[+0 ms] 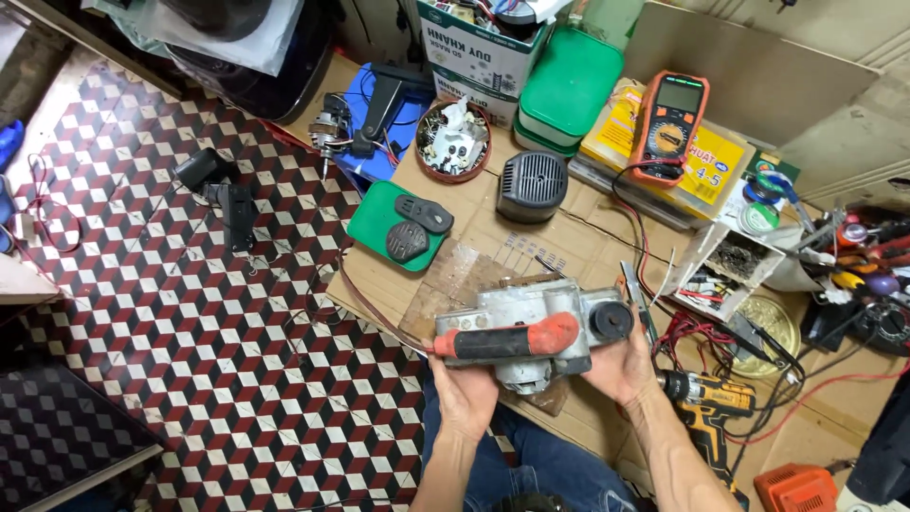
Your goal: The recorder is disassembling and repairing an electric hand planer at a workbench.
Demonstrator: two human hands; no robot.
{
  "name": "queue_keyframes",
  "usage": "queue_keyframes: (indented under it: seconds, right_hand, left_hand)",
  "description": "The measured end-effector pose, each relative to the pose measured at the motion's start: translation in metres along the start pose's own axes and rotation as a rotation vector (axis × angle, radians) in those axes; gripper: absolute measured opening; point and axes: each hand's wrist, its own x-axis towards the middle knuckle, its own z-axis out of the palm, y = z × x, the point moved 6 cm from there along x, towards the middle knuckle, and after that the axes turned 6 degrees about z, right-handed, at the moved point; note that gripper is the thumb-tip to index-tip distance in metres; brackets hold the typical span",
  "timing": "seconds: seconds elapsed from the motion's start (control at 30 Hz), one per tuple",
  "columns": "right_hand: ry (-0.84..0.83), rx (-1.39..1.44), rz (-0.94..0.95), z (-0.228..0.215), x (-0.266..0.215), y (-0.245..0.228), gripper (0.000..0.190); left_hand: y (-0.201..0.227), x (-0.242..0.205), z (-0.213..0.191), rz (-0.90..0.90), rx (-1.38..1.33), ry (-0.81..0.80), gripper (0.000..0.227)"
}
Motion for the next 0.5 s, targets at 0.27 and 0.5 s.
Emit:
queue_keyframes:
  seconds: [0.27,0.5]
  right_hand:
    - [0.157,0.015,-0.229,0.042,-0.017,0.027,0.08]
    - [0.127,0.061,-0.353,0.039,0.002,0.046,0.078]
  left_hand:
    - [0.011,0.01,0.012,-0.088,0.033,-0.004,0.084]
    - [0.038,0.032,0.007,-0.152,0.177,0.006,0.089]
